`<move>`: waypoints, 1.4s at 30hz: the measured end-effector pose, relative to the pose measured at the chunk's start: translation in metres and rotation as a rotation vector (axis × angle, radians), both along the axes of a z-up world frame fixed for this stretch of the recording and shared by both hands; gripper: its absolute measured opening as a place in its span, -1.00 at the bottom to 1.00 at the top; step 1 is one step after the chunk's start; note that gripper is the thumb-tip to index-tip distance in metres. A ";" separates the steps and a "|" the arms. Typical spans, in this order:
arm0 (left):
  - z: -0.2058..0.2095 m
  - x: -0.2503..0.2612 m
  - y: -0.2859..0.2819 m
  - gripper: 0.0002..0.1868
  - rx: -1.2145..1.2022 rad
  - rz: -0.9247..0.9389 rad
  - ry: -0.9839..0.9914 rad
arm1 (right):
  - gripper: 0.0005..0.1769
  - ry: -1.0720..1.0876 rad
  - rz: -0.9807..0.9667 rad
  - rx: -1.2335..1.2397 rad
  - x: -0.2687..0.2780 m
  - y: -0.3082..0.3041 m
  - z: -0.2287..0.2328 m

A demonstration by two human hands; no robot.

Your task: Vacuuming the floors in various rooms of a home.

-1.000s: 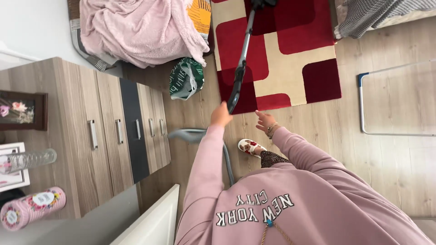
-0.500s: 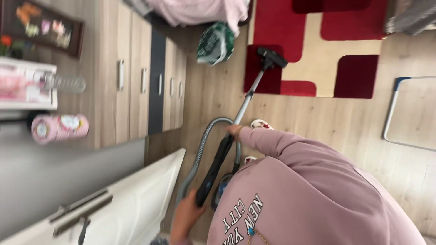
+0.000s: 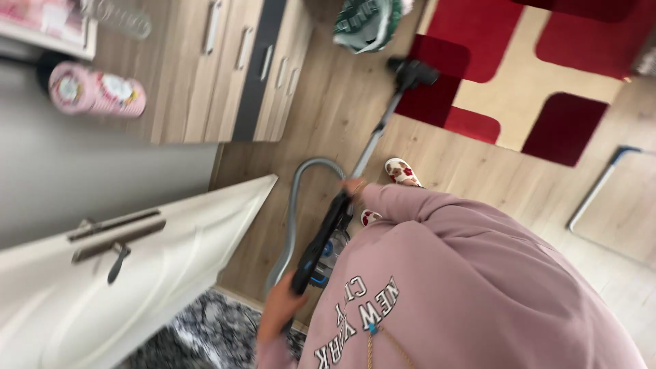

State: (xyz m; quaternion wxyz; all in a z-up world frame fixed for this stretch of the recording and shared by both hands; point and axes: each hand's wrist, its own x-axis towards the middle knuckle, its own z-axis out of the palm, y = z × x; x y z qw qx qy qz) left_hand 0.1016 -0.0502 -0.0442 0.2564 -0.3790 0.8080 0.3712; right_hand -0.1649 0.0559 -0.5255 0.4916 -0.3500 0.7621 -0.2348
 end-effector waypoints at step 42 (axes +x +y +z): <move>0.108 0.106 0.125 -0.72 -0.356 0.485 0.087 | -0.76 -1.071 -0.470 0.644 0.073 -0.062 0.060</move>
